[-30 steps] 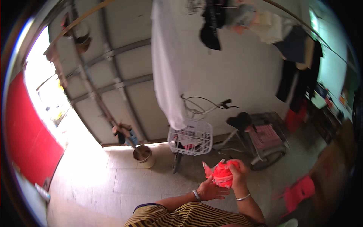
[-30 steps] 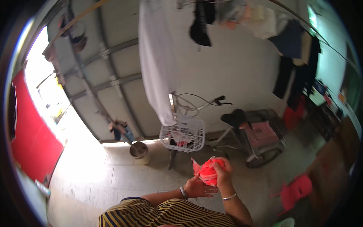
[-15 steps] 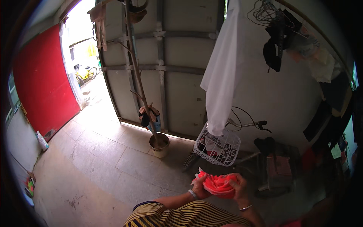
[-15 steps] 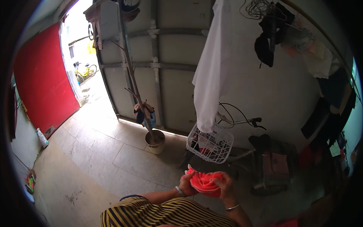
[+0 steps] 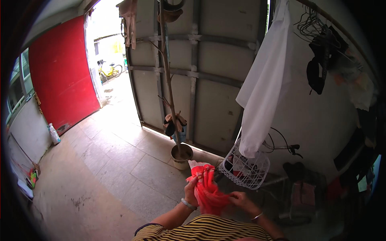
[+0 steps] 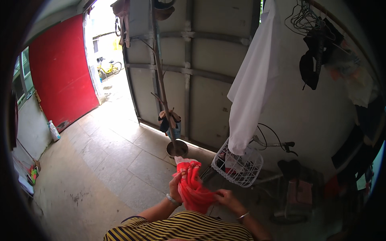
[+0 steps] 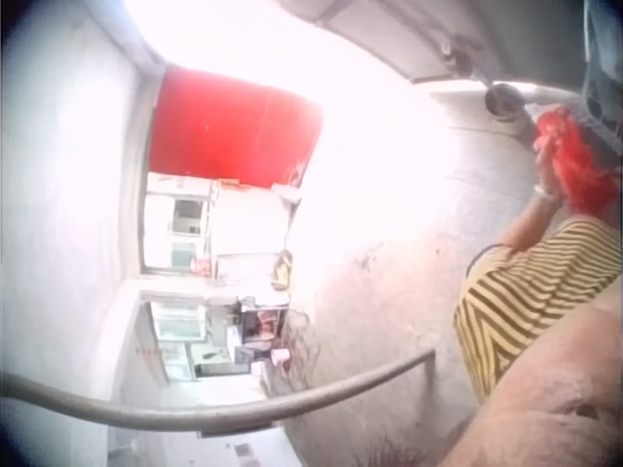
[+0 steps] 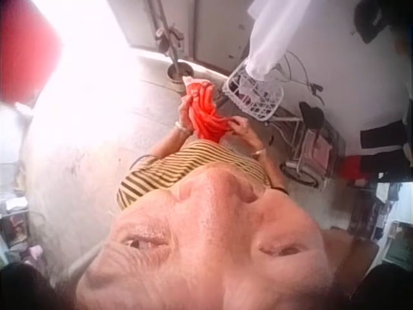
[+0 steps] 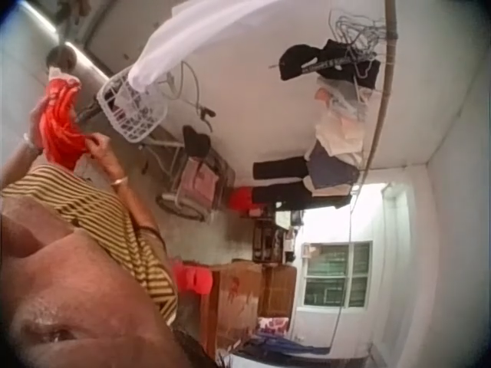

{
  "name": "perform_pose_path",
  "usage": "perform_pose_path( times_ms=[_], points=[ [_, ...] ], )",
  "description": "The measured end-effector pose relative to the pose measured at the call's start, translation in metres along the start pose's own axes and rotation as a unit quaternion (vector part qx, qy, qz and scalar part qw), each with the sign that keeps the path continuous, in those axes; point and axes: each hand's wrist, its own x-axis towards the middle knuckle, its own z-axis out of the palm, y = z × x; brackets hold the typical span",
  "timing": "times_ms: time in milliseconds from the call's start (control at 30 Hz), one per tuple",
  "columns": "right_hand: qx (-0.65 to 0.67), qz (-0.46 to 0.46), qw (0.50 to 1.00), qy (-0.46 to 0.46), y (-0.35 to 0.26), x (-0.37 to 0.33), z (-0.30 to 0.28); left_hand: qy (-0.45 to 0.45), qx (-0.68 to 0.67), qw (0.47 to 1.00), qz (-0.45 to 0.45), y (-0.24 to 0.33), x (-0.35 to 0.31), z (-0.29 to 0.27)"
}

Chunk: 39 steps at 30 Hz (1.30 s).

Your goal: Hand washing clothes in a sink and hanging them to dry.

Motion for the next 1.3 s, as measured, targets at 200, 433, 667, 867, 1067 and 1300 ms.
perform_pose_path(
  times_ms=[200, 433, 667, 867, 1067, 1300],
  points=[
    [-0.196, -0.254, 0.944, -0.081, 0.010, 0.039, -0.003, -0.133, 0.111, 0.976, 0.129, 0.025, -0.008, 0.071],
    [-0.170, -0.190, 0.967, -0.028, -0.052, -0.011, -0.086, -0.135, 0.246, 0.921, 0.270, 0.050, 0.008, 0.062],
    [-0.231, -0.259, 0.923, 0.168, -0.127, -0.039, -0.196, -0.163, 0.210, 0.931, 0.251, 0.026, 0.016, 0.061],
    [-0.315, -0.513, 0.659, 0.450, -0.300, -0.032, -0.286, -0.130, 0.194, 0.938, 0.257, 0.016, 0.013, 0.059],
    [-0.465, -0.467, 0.461, 0.595, -0.434, -0.013, -0.364, -0.133, 0.231, 0.926, 0.268, 0.013, -0.002, 0.058],
    [-0.521, -0.234, 0.504, 0.648, -0.460, 0.016, -0.362, -0.089, 0.211, 0.922, 0.311, 0.021, -0.038, 0.069]
  ],
)
